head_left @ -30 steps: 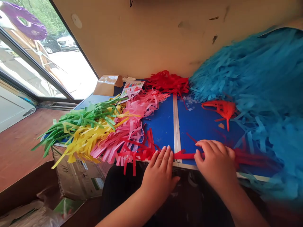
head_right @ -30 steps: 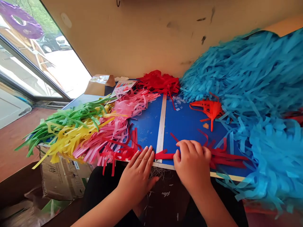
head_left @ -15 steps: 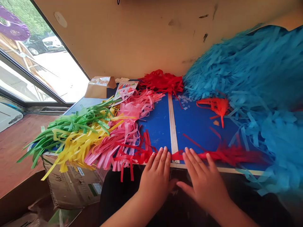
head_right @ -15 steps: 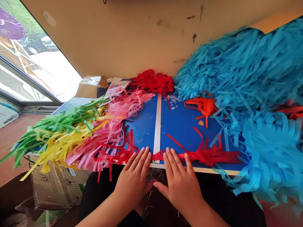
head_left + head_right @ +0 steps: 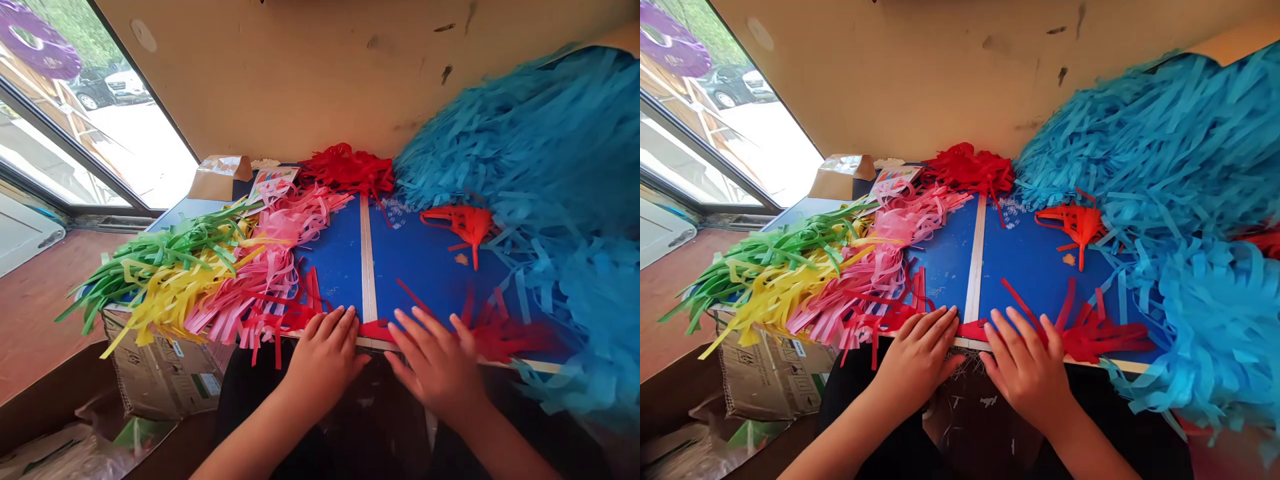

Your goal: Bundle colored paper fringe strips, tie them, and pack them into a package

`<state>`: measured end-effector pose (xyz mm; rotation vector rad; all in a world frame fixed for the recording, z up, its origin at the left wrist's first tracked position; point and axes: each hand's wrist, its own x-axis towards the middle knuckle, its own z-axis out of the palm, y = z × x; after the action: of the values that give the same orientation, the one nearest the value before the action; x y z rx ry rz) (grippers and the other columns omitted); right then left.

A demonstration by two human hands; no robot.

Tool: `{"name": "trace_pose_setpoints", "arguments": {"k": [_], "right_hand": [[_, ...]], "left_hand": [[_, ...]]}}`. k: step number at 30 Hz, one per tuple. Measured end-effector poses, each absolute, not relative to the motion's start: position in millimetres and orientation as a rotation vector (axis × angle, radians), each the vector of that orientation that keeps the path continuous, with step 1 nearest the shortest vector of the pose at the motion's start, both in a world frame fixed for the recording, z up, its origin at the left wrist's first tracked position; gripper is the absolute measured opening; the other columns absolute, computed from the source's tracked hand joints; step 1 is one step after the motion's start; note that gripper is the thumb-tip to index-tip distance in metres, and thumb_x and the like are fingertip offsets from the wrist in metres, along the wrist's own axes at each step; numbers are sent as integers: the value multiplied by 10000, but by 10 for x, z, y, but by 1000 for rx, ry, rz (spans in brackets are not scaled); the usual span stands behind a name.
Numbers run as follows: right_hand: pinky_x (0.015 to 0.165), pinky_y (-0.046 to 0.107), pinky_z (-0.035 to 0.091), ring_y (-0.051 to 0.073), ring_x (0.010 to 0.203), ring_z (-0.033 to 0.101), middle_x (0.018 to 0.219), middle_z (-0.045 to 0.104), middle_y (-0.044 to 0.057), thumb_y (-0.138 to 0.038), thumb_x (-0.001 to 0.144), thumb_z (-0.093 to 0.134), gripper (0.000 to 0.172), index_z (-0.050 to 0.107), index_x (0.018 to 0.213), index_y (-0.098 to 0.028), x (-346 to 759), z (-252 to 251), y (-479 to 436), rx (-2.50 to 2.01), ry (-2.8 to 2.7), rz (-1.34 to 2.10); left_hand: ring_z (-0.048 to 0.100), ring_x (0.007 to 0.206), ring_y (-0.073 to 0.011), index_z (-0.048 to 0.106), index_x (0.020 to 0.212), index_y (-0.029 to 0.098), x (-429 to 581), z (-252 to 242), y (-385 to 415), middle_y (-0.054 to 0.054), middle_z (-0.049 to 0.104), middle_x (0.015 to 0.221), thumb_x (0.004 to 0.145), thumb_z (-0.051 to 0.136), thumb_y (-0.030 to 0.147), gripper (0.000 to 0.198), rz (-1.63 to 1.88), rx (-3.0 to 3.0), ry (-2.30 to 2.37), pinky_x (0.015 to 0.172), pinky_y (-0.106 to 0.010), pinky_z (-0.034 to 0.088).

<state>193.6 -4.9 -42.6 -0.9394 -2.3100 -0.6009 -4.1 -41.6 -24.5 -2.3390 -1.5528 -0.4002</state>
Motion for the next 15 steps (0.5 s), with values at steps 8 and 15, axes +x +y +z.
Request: {"name": "trace_pose_setpoints", "arguments": {"k": [8, 15], "right_hand": [[1008, 432, 223, 164, 863, 613, 889, 706, -34, -188, 845, 543, 156, 652, 937, -252, 1958, -470, -15, -900, -2318, -313], [1022, 485, 167, 190, 891, 591, 887, 701, -39, -261, 831, 561, 145, 670, 918, -301, 2014, -470, 14, -876, -2373, -316]], "left_hand": [[566, 995, -175, 607, 1092, 214, -48, -206, -410, -19, 648, 1119, 901, 459, 385, 296, -510, -2351, -1427, 895, -324, 367], [570, 810, -130, 620, 940, 185, -33, -199, -374, 15, 675, 989, 899, 455, 163, 171, -565, -2535, -1268, 706, -289, 403]]}}
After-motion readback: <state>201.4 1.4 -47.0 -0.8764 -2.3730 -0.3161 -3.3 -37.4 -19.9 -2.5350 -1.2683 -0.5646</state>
